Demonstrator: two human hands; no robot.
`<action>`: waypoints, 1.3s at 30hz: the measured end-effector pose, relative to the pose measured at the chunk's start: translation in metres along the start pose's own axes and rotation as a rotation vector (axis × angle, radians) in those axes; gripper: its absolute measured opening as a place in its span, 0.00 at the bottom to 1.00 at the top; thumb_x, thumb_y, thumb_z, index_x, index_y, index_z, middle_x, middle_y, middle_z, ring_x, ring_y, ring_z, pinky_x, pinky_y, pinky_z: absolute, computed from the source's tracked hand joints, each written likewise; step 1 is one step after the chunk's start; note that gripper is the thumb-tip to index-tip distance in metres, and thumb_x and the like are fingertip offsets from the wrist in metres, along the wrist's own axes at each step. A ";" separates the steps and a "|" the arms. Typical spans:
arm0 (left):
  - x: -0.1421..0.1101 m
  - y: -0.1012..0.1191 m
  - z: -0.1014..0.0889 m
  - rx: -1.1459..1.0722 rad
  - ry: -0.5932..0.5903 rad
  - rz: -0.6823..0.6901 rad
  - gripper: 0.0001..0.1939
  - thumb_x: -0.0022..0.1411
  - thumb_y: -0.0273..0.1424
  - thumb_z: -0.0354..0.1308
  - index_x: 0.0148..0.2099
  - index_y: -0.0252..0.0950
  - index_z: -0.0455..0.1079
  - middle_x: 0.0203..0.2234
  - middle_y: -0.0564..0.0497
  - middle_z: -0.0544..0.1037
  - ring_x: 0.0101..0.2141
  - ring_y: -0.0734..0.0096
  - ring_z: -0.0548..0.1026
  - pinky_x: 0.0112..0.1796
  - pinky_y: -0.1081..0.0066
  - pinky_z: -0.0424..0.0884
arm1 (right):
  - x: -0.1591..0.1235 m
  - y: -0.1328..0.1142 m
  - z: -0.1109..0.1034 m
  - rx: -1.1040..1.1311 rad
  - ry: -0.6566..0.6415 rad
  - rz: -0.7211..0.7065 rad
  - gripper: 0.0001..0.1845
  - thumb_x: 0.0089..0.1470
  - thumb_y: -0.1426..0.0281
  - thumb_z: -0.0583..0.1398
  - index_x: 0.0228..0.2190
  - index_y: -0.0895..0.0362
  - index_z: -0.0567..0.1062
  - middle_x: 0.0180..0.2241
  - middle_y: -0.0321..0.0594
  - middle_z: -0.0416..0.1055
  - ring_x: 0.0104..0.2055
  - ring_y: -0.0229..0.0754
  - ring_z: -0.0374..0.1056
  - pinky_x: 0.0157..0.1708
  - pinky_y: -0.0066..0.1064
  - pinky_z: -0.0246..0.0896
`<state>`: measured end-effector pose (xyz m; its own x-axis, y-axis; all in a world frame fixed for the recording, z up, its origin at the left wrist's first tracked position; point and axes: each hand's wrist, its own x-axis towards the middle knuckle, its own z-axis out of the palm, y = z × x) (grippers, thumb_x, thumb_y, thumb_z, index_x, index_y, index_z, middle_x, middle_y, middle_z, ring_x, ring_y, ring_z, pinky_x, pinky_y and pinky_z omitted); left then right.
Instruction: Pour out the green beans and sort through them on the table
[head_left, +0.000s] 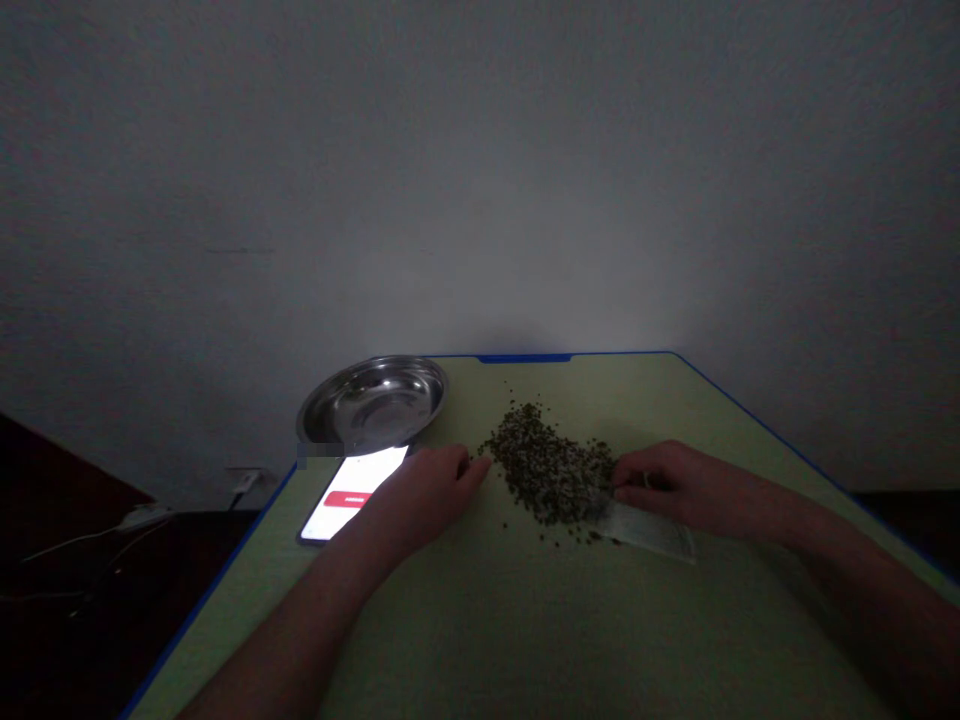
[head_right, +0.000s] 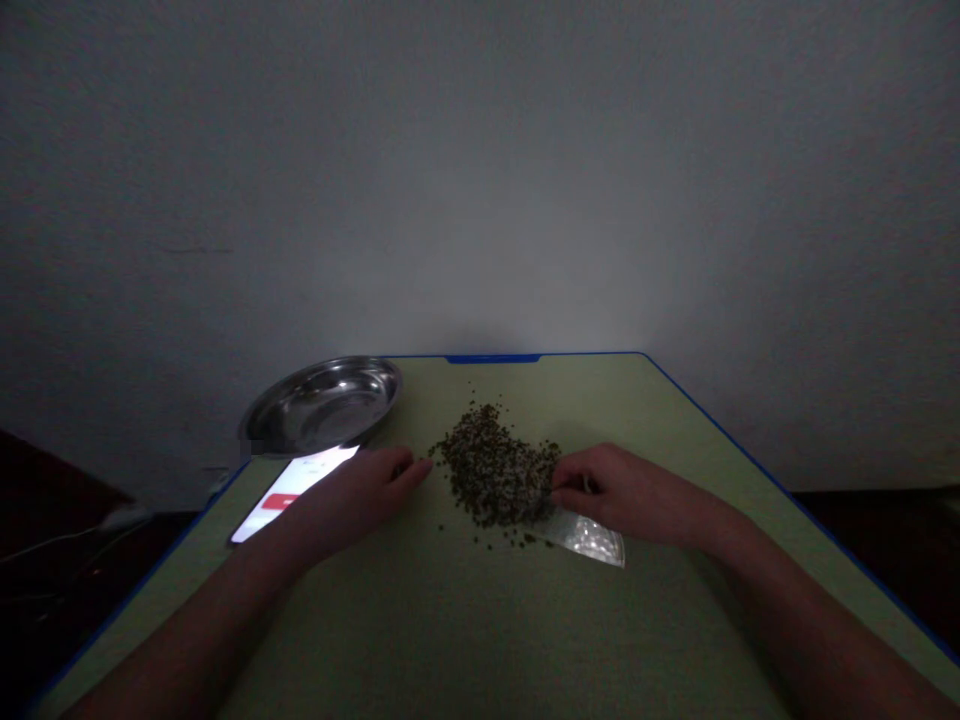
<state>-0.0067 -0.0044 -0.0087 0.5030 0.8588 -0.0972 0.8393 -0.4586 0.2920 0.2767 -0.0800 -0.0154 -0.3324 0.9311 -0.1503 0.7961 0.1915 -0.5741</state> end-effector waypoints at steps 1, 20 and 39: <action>0.000 0.000 0.000 -0.003 -0.002 -0.001 0.23 0.66 0.45 0.40 0.29 0.36 0.66 0.22 0.50 0.71 0.23 0.70 0.68 0.24 0.70 0.53 | 0.000 -0.002 0.002 -0.004 -0.004 0.000 0.13 0.57 0.63 0.54 0.28 0.57 0.74 0.24 0.36 0.70 0.26 0.37 0.62 0.25 0.30 0.55; 0.000 0.001 -0.001 0.008 -0.010 0.012 0.24 0.65 0.46 0.39 0.30 0.36 0.67 0.24 0.49 0.72 0.24 0.69 0.68 0.24 0.70 0.55 | -0.003 -0.012 0.010 -0.002 -0.006 -0.017 0.12 0.57 0.65 0.53 0.29 0.57 0.74 0.24 0.35 0.69 0.26 0.37 0.62 0.25 0.30 0.55; -0.001 0.000 0.000 0.018 0.003 0.015 0.23 0.65 0.46 0.40 0.30 0.36 0.66 0.23 0.50 0.71 0.22 0.71 0.66 0.24 0.70 0.54 | -0.006 -0.038 0.029 -0.020 -0.088 -0.009 0.11 0.56 0.63 0.56 0.29 0.55 0.74 0.27 0.36 0.72 0.27 0.38 0.66 0.25 0.29 0.53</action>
<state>-0.0073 -0.0055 -0.0087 0.5147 0.8526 -0.0898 0.8354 -0.4753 0.2761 0.2338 -0.1014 -0.0158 -0.3821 0.8985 -0.2164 0.8026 0.2065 -0.5597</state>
